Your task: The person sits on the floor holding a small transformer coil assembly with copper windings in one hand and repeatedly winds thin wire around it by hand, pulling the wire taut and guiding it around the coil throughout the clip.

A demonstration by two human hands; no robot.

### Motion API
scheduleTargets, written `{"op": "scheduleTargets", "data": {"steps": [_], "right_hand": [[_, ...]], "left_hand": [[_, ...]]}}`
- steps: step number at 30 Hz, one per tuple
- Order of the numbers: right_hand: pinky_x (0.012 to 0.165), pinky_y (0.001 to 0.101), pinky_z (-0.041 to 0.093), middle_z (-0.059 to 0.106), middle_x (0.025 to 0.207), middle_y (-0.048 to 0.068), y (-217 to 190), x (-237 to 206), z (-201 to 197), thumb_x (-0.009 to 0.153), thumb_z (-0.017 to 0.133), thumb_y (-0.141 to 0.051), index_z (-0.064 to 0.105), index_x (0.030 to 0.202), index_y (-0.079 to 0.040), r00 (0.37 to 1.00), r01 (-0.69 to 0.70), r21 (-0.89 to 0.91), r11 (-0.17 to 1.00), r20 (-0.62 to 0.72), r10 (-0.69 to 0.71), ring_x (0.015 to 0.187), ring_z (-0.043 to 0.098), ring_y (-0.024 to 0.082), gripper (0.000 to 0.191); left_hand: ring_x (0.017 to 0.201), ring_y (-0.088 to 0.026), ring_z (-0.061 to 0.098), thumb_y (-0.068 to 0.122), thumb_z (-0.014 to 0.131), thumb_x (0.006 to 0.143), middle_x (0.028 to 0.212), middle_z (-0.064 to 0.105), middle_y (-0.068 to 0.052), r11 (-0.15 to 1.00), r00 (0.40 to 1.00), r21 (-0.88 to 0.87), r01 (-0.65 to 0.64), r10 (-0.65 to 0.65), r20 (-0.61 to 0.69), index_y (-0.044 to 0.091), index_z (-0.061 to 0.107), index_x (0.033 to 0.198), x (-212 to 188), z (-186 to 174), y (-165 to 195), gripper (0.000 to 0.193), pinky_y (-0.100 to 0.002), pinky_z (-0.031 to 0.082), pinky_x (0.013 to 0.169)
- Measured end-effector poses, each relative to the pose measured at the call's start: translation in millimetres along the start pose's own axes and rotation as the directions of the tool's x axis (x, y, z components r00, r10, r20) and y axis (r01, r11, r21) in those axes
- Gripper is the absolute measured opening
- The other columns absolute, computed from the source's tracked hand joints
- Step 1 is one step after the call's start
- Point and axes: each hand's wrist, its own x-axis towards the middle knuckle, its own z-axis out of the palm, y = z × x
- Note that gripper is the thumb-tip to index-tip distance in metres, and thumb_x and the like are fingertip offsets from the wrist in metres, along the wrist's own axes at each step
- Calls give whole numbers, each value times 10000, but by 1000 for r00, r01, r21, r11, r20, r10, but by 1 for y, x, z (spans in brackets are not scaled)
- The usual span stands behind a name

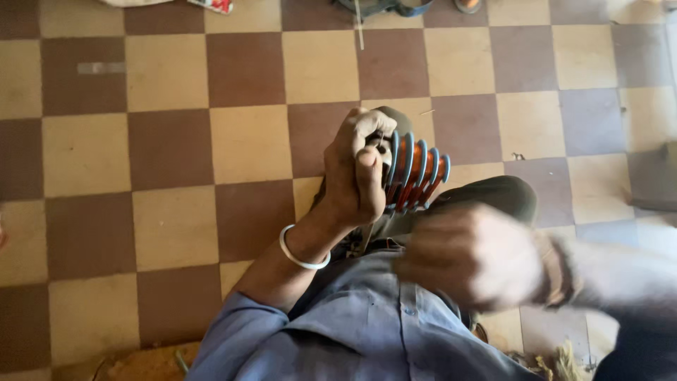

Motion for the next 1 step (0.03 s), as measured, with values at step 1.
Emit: {"op": "scheduleTargets", "data": {"steps": [1], "right_hand": [[607,365,516,680,846,90,23,6,-25,790,726,-177,743,1035,7,1000,-13,-11,1000,-5,13,750,660,215,307]], "left_hand": [[828,-200,619,445,322,1171,1069,601,-139,1000,1000,-19,-14,14,5,-12,530,1245,2,4,0,508,-291,524,754]]}}
